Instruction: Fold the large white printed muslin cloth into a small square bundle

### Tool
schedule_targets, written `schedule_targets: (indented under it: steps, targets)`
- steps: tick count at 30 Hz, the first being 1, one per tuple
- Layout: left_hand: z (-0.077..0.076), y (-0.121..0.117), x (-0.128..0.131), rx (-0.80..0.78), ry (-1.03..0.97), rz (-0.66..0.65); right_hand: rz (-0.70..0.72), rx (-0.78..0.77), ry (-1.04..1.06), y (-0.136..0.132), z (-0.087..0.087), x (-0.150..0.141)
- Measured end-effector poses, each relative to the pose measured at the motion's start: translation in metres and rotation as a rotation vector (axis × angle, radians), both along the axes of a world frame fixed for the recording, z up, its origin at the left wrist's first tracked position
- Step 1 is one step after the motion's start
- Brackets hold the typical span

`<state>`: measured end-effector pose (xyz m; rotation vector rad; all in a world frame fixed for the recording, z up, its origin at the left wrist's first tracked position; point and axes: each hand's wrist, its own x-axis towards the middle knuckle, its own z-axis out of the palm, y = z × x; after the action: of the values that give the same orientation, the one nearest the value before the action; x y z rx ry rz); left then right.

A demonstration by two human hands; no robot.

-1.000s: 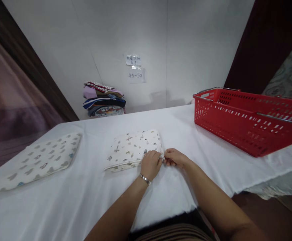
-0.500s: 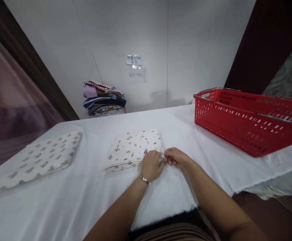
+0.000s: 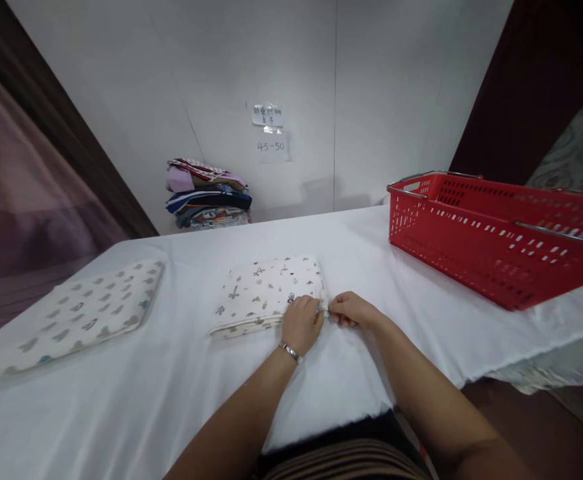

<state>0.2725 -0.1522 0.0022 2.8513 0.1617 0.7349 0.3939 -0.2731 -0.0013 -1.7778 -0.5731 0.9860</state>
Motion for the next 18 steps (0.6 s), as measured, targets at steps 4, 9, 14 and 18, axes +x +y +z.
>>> schedule_targets:
  steps: [4,9,14,18]
  targets:
    - [0.000,-0.001,0.000,0.002,0.001,0.008,-0.008,-0.028,-0.069,0.002,0.000,-0.004]
    - [0.002,0.000,0.000,-0.017,-0.009,0.008,-0.056,0.014,-0.127,0.008,0.000,-0.009]
    - [0.002,0.002,0.000,-0.040,-0.028,0.002,-0.102,0.055,-0.137,0.009,0.004,-0.011]
    - [0.001,0.003,0.000,-0.046,-0.037,-0.006,-0.055,0.033,-0.113,0.007,0.005,-0.012]
